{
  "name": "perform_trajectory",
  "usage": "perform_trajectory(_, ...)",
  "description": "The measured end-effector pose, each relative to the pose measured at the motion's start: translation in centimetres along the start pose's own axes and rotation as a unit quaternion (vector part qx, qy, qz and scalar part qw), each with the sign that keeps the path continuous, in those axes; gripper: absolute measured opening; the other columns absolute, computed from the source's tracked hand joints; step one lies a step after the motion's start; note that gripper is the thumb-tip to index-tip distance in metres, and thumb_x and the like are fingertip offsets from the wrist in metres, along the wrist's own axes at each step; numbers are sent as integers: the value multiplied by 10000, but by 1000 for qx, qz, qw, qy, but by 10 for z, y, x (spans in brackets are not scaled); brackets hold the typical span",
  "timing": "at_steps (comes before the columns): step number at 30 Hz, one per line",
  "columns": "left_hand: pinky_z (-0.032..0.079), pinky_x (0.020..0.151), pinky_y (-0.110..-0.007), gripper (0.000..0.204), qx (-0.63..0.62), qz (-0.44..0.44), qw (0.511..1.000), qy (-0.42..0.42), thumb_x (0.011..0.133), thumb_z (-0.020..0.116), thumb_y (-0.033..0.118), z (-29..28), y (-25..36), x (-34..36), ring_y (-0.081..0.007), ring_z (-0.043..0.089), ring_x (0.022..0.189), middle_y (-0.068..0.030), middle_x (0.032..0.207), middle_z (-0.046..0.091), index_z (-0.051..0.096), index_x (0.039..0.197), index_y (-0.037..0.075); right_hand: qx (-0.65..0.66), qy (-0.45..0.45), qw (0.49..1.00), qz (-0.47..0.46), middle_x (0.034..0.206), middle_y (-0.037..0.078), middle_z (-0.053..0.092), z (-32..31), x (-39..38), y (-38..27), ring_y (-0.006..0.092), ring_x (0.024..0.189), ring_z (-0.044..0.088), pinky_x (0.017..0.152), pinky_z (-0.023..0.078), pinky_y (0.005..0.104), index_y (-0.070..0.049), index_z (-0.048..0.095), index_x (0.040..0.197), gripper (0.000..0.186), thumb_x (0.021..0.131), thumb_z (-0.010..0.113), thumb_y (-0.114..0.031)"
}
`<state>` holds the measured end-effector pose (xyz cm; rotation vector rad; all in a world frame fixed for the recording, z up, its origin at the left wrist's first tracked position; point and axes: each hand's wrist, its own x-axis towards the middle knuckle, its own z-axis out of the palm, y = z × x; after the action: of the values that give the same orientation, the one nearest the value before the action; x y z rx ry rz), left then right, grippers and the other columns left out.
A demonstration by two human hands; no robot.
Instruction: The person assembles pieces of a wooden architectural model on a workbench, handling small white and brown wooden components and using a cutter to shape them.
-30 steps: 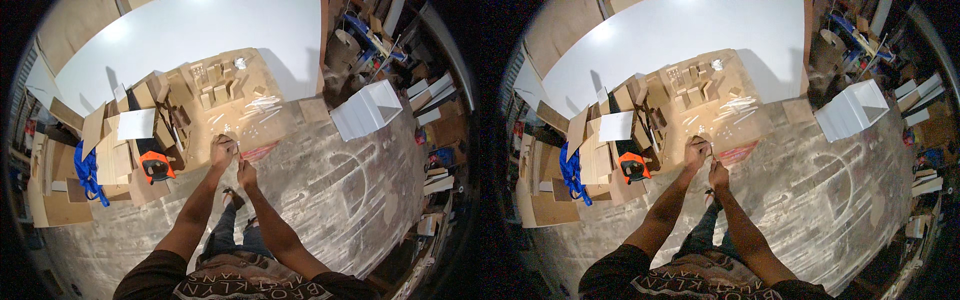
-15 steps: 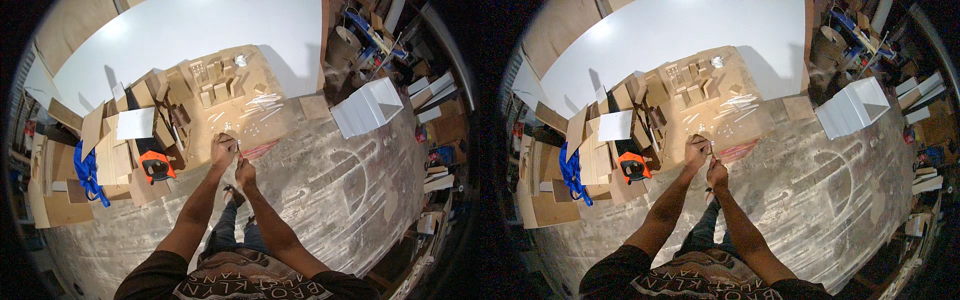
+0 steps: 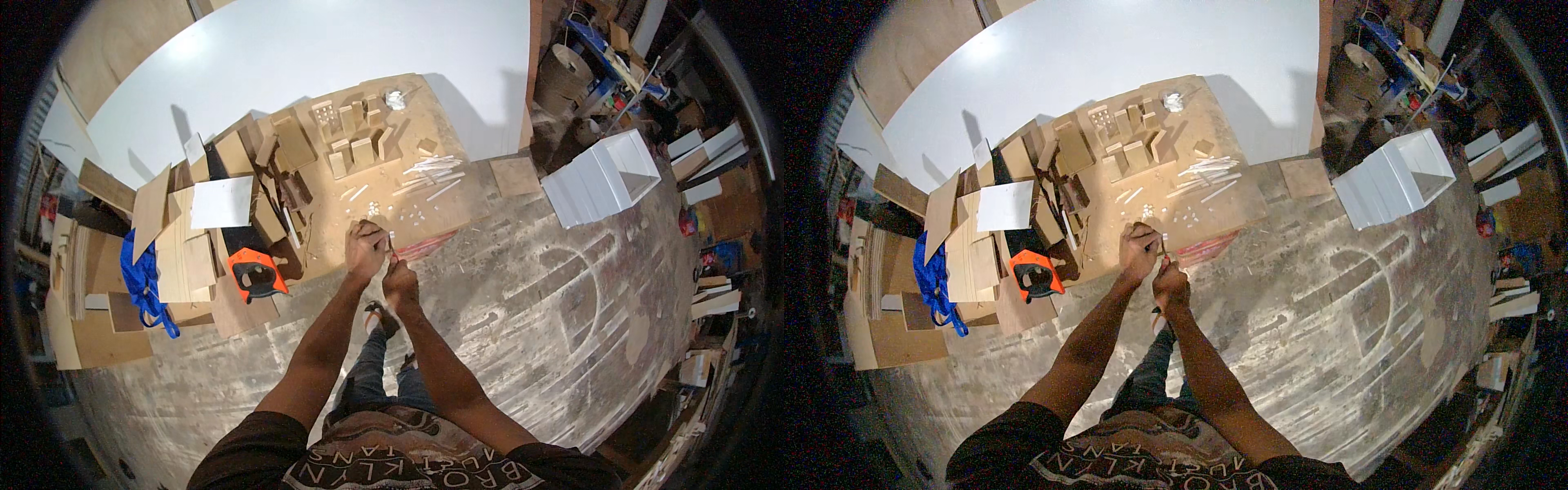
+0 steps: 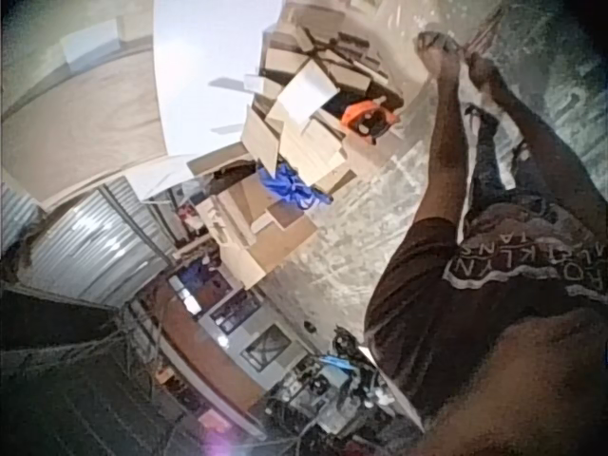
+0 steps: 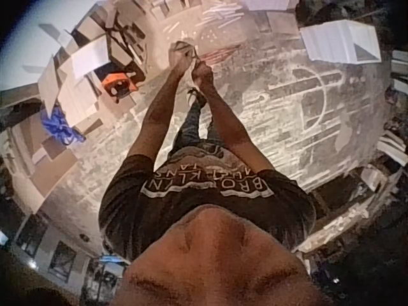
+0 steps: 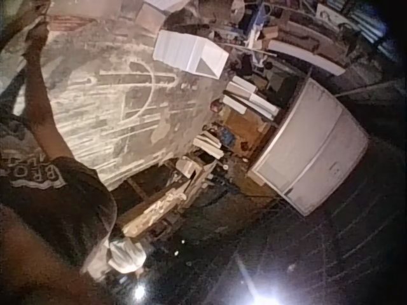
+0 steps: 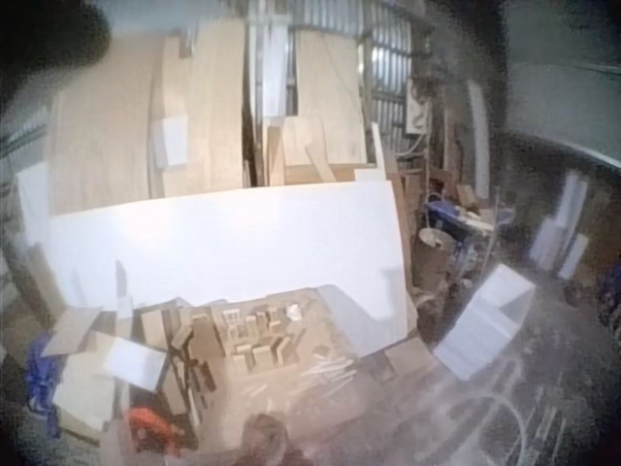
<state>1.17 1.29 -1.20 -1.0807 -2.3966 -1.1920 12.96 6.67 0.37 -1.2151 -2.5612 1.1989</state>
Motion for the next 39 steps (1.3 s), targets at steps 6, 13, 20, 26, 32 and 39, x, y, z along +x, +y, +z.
perform_trajectory(6,452,804,-433,47,-10,22,999,20,731,722,91,3,-6,2,-287,621,896,-43,870,687,715,775,106,8,-27,999,28,912,372,671,-6,-3,-13,529,949,668,833,526,603,69,608,998,612,1086,319,-463)
perform_trajectory(13,445,808,-427,17,-20,3,1000,-22,766,683,135,2,-7,0,-272,613,942,-38,865,675,699,763,132,-50,-82,993,75,1032,356,683,-14,5,-20,521,1020,665,895,535,569,64,628,1052,636,1089,291,-475)
perform_trajectory(20,471,816,-450,94,-51,10,999,-9,800,630,144,4,-13,0,-313,617,903,-84,846,663,649,730,85,-115,-82,990,-27,994,287,668,-9,10,-16,465,926,698,795,572,550,-49,611,1188,390,1096,330,-303)
perform_trajectory(26,475,831,-457,102,-60,-5,998,-13,799,608,144,6,-18,-12,-324,616,913,-101,860,665,662,754,70,-94,-78,992,-13,967,313,675,10,12,-2,508,916,682,810,568,553,19,605,1151,469,1092,339,-362)
perform_trajectory(32,477,832,-460,88,-51,-20,998,-17,748,630,114,3,-8,2,-314,630,892,-85,822,684,708,742,74,-132,-2,990,-51,1027,222,690,20,17,12,454,845,706,728,597,521,-39,568,1222,386,1089,386,-352)
perform_trajectory(39,481,846,-458,97,-61,-24,998,-12,744,671,80,1,-9,1,-307,634,902,-76,843,695,749,801,85,-260,48,944,-199,969,197,695,27,7,36,385,747,721,644,596,486,-28,604,1137,310,1068,449,-287)
